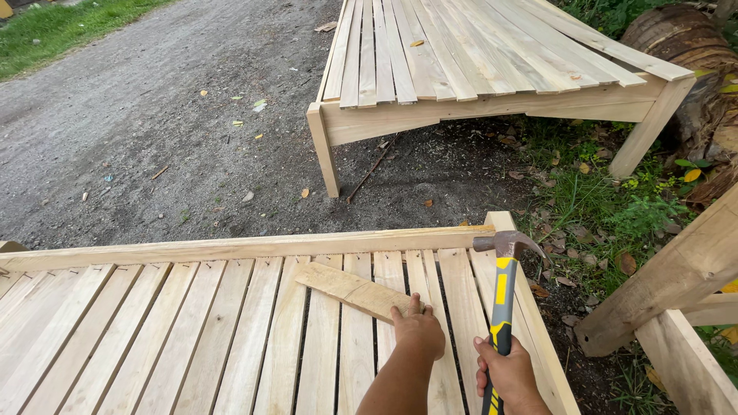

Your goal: The person uses a hammer to drive nails into a wooden slatted frame, securing a small wooden block to the frame. The person repeatedly positions the block and hammers nails to attach it to the slats.

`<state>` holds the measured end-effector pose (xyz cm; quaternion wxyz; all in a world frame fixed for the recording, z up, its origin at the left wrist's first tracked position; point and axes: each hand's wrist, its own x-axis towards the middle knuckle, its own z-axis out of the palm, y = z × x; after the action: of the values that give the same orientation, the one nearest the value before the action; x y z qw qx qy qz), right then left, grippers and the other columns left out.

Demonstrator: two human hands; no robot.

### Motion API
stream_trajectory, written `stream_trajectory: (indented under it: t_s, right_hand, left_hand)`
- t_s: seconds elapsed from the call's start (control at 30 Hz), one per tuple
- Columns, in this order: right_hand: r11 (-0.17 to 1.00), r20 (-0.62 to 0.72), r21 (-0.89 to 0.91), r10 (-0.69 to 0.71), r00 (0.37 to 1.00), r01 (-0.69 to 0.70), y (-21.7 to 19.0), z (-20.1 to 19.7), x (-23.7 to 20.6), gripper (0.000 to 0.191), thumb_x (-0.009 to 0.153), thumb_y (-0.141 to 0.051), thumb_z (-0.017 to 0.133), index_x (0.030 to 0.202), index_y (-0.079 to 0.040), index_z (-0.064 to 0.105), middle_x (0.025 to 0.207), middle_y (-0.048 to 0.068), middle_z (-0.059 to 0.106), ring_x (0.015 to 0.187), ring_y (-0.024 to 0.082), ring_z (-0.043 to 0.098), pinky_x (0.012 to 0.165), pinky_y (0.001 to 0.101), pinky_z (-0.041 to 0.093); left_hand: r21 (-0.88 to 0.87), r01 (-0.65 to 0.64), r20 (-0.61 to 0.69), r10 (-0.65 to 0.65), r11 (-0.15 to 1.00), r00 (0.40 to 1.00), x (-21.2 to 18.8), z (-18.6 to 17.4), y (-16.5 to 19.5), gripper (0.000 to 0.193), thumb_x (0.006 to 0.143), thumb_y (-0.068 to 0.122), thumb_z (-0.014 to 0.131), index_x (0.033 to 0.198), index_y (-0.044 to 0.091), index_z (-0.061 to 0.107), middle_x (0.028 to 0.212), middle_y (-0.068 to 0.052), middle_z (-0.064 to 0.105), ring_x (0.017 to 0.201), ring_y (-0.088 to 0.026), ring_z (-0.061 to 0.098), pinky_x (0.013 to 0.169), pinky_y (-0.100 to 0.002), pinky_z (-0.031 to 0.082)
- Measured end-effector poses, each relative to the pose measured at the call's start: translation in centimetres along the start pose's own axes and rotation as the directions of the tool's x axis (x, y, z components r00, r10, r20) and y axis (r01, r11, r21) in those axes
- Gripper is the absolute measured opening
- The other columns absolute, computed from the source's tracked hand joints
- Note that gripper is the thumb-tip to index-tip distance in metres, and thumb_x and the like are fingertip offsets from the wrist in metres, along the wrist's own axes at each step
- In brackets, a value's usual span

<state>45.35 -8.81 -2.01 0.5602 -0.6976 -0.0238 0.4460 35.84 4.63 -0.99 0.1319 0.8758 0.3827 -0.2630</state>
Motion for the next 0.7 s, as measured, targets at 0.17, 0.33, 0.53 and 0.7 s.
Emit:
stream_trajectory:
  t_s: [0.17,0.33,0.53,0.7]
  right_hand:
    - [0.921,0.285,0.328,0.116,0.951,-0.211,1.8,-1.1,3.1,0.018,0.091,-0.013,0.065,0.096,-0.011,0.048,0.061,0.001,0.043,0.045,0.015,0.041,0.041,0.0350,0.037]
    - [0.916,0.346,0.312,0.137,0.928,-0.252,2.2,-1.6,5.1,0.018,0.092,-0.016,0.064,0.095,-0.012,0.048,0.061,0.001,0.043,0.045,0.014,0.041,0.042,0.0331,0.037]
    - [0.918,0.346,0.257,0.204,0.916,-0.301,1.5,0.3,5.0,0.022,0.093,-0.013,0.065,0.090,-0.009,0.044,0.062,0.001,0.043,0.046,0.014,0.041,0.043,0.0338,0.041]
    - [0.920,0.283,0.299,0.169,0.944,-0.254,0.5,-0.7,4.4,0.018,0.092,-0.011,0.063,0.090,-0.012,0.045,0.063,0.001,0.044,0.048,0.013,0.041,0.043,0.0315,0.037]
  left_hand:
    - [-0.007,-0.001,-0.007,0.001,1.000,1.000,0.2,0.3,-0.1,0.065,0.095,0.008,0.051,0.158,0.014,0.038,0.172,0.003,0.018,0.161,-0.025,-0.003,0.124,-0.068,0.010]
    - [-0.003,-0.007,-0.004,0.007,1.000,1.000,0.5,0.2,-0.1,0.067,0.094,0.006,0.053,0.158,0.014,0.038,0.172,0.002,0.018,0.160,-0.026,-0.002,0.123,-0.068,0.010]
    - [-0.066,0.007,-0.038,-0.010,0.998,0.999,0.6,0.3,0.1,0.061,0.095,0.011,0.053,0.156,0.014,0.044,0.171,0.000,0.025,0.161,-0.024,0.001,0.123,-0.068,0.010]
    - [-0.025,-0.007,-0.045,0.006,1.000,0.999,0.7,0.2,-0.1,0.065,0.093,0.007,0.055,0.156,0.014,0.042,0.171,0.002,0.022,0.161,-0.025,-0.001,0.122,-0.069,0.010]
